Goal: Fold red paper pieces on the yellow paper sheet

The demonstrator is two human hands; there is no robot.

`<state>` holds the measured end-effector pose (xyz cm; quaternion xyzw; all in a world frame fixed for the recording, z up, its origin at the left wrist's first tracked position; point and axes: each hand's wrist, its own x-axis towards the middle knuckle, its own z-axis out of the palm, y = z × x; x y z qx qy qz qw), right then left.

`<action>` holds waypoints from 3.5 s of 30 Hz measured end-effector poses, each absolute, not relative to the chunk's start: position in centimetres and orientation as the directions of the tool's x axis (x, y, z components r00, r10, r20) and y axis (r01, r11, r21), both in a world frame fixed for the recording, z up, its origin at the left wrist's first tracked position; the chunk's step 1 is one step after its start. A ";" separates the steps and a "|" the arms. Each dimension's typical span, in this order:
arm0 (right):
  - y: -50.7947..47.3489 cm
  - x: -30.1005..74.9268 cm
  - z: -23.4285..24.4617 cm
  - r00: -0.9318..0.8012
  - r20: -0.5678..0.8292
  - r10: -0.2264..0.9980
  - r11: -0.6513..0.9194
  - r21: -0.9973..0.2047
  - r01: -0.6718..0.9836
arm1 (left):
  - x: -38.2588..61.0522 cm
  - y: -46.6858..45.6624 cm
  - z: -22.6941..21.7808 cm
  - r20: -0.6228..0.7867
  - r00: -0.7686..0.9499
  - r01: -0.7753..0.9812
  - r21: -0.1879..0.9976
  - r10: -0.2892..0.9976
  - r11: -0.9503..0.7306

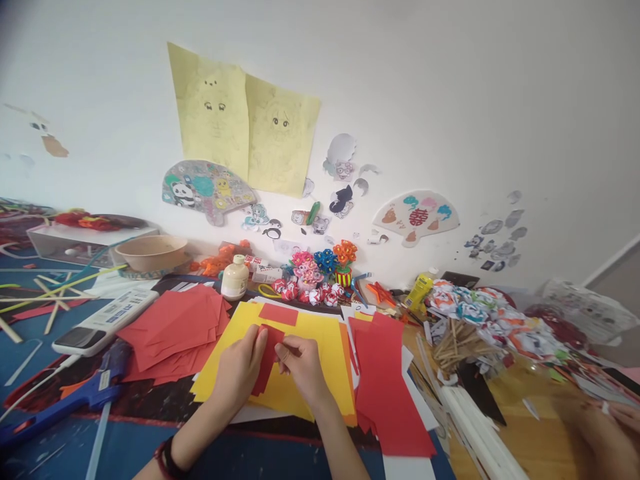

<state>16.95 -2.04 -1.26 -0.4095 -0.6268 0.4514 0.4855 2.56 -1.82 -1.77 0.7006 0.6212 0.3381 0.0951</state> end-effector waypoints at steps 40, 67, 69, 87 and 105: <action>-2.4 18.3 0.1 -0.181 0.206 0.962 0.217 -0.975 0.046 | 1.6 -0.9 -0.7 0.340 0.133 0.295 0.883 0.931 -0.365; -2.5 17.8 0.2 -0.205 0.185 0.961 0.178 -0.983 -0.051 | 1.8 -1.2 -0.7 0.366 0.049 0.276 0.890 0.930 -0.364; -2.4 17.8 0.1 -0.201 0.186 0.962 0.178 -0.982 -0.057 | 1.9 -1.2 -0.7 0.375 0.040 0.278 0.886 0.926 -0.371; -2.7 17.7 0.3 -0.111 0.344 0.932 0.355 -0.930 0.097 | 2.2 -1.8 -0.5 0.341 0.045 0.247 0.907 0.939 -0.341; -3.0 17.7 0.7 -0.117 0.401 0.908 0.414 -0.902 0.121 | 2.5 -2.8 0.1 0.277 0.202 0.145 0.940 0.940 -0.308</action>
